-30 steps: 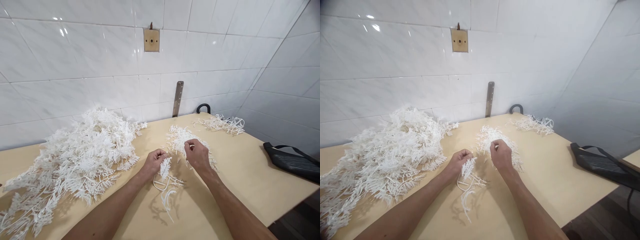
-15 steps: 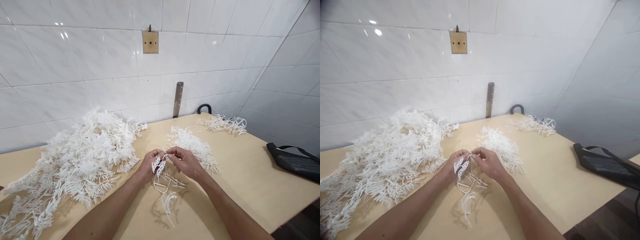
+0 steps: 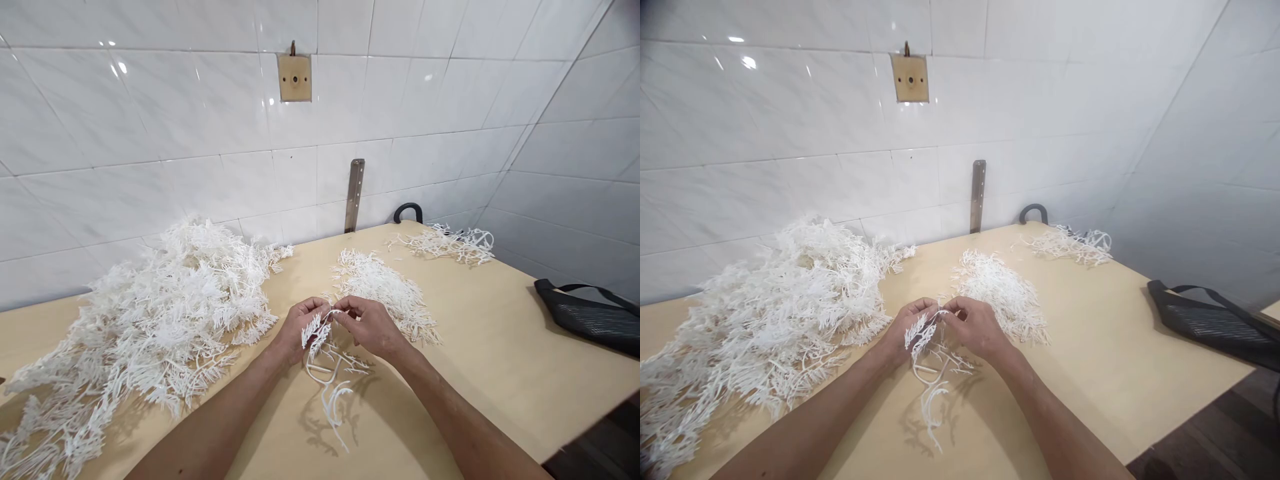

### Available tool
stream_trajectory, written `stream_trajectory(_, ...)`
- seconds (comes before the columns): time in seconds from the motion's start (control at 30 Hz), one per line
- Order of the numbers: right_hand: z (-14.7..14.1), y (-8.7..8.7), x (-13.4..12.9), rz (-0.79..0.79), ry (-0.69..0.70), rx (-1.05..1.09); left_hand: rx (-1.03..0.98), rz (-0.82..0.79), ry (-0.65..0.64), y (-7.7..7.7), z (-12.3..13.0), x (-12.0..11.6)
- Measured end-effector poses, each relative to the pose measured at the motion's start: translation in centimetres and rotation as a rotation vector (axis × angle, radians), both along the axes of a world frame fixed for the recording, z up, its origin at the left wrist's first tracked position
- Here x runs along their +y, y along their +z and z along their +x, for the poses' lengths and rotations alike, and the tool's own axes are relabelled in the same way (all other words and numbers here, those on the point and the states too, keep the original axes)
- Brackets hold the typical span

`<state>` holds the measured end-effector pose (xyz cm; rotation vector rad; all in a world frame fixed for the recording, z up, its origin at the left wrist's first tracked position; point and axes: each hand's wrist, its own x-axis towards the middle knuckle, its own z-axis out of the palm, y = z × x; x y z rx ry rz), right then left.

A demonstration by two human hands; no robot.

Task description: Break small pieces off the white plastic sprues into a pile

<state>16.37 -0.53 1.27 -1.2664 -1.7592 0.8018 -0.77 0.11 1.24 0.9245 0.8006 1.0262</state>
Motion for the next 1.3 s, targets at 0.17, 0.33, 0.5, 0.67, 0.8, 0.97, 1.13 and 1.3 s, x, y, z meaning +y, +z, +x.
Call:
stream_trajectory(0.17, -0.1, -0.2, 0.0, 0.072, -0.012, -0.038, 0.032, 0.033, 0.002, 0.0, 0.2, -0.2)
stream_trajectory(0.33, -0.2, -0.4, 0.0, 0.149, -0.067, -0.028, 0.032, 0.041, -0.008, 0.2, 0.3, -0.4)
stream_trajectory(0.5, -0.1, -0.5, 0.1, 0.051, -0.072, 0.158, 0.049, 0.007, -0.026, 0.2, 0.2, -0.5)
stream_trajectory(0.67, 0.2, -0.7, 0.5, -0.079, -0.054, 0.303, 0.057, 0.047, -0.038, -0.3, 0.2, -0.1)
stream_trajectory(0.8, 0.3, -0.9, 0.8, -0.196, 0.002, 0.327, 0.029, 0.063, -0.001, -0.3, 0.2, 0.0)
stream_trajectory(0.97, 0.6, -0.9, 1.0, -0.316, 0.073, 0.374, 0.012, 0.026, -0.003, 0.0, 0.2, -0.1)
stream_trajectory(1.13, 1.1, -0.8, 1.2, -0.317, 0.109, 0.437, 0.007, 0.017, -0.026, 0.1, 0.1, -0.1)
stream_trajectory(1.3, 0.9, -0.6, 1.2, -0.239, 0.074, 0.471, 0.072, 0.022, -0.071, -0.1, 0.1, -0.2)
